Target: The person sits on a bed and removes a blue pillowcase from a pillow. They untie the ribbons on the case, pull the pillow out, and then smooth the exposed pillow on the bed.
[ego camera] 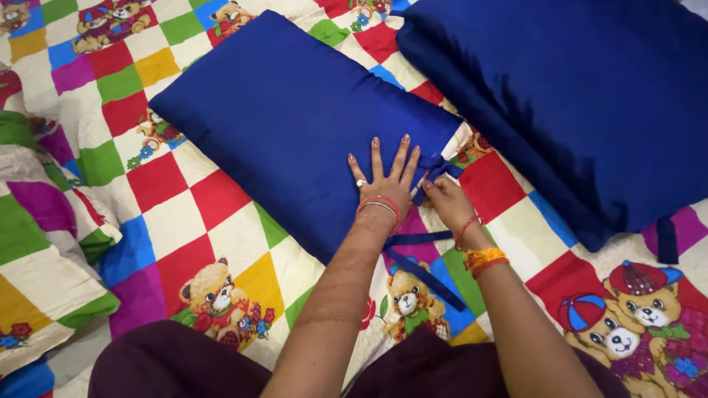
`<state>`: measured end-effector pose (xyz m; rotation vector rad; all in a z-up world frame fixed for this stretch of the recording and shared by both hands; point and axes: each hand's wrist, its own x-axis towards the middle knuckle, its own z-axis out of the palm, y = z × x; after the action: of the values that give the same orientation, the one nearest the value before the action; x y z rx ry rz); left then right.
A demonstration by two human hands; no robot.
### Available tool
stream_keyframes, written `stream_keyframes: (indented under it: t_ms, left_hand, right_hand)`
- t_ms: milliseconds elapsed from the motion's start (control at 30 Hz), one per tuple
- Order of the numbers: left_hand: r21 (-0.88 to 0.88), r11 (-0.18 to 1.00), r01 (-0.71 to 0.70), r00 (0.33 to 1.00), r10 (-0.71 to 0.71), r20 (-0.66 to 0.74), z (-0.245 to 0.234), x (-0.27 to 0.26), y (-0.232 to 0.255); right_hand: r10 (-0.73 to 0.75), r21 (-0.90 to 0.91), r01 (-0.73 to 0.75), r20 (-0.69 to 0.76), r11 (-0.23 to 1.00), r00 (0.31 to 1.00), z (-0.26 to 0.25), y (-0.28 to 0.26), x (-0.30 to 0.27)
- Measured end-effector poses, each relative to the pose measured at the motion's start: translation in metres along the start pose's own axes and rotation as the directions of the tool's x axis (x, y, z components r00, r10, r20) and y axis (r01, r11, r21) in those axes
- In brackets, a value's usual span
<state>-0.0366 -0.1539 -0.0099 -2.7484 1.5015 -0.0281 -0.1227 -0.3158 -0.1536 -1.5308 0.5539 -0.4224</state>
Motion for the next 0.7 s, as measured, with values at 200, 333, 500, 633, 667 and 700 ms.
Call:
stream_keyframes:
  t_ms: [200,333,500,633,667,700]
  left_hand:
    - [-0.055,0.998,-0.030,0.999,0.031,0.010,-0.013,0.003,0.002]
    - [-0.015,0.999,-0.038,0.985,0.040,0.166,-0.023,-0.002,0.005]
    - [0.005,1.000,-0.024,0.989,0.023,0.145,-0.024,-0.001,0.007]
    - [-0.023,1.000,-0.005,0.989,0.009,0.148,-0.023,-0.001,0.007]
    - [-0.022,1.000,-0.001,0.988,0.004,0.151,-0.023,0.000,0.007]
    - [-0.020,1.000,0.004,0.988,0.000,0.154,-0.023,0.000,0.008]
  right_hand:
    - [0.202,0.068,-0.201,-0.015,0.977,0.979,-0.030,-0.089,-0.032]
    - [0.112,-0.403,-0.092,0.026,0.910,0.993,-0.058,-0.140,-0.051]
    - [0.184,-0.159,-0.173,0.054,0.972,0.981,-0.057,-0.157,-0.063]
    - [0.172,-0.218,-0.162,0.029,0.962,0.985,-0.061,-0.170,-0.068]
    - [0.167,-0.243,-0.157,0.019,0.957,0.986,-0.062,-0.172,-0.069]
    - [0.161,-0.225,-0.144,0.063,0.964,0.985,-0.061,-0.173,-0.070]
